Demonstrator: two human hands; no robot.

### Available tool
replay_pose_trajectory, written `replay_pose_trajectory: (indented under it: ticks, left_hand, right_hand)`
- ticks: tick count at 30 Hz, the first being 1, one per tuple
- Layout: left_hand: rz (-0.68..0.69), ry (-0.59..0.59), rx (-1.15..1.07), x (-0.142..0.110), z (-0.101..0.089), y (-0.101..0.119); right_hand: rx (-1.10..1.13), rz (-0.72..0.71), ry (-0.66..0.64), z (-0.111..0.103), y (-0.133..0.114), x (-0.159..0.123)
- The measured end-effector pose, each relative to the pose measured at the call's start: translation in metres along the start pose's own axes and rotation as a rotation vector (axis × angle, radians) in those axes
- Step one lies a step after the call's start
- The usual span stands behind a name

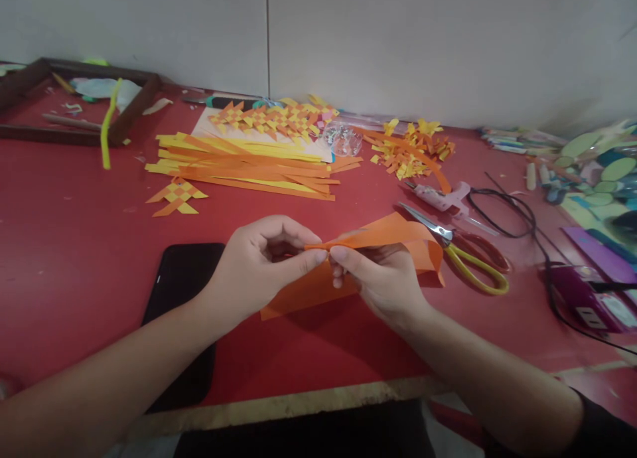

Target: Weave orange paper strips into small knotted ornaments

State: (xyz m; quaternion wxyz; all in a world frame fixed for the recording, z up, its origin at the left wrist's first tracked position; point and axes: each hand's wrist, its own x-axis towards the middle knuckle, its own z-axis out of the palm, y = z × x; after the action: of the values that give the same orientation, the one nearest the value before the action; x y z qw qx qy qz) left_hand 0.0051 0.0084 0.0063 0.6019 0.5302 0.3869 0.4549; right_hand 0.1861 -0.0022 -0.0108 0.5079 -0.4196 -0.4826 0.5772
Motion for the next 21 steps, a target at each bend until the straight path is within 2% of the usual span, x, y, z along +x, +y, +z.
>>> replay_pose_trajectory:
  ticks: [21]
  left_hand:
    - [-0.016, 0.027, 0.066, -0.0006, 0.0001, 0.0020]
  right_hand:
    - [-0.021, -0.017, 0.017, 0.0040, -0.0040, -0.0003]
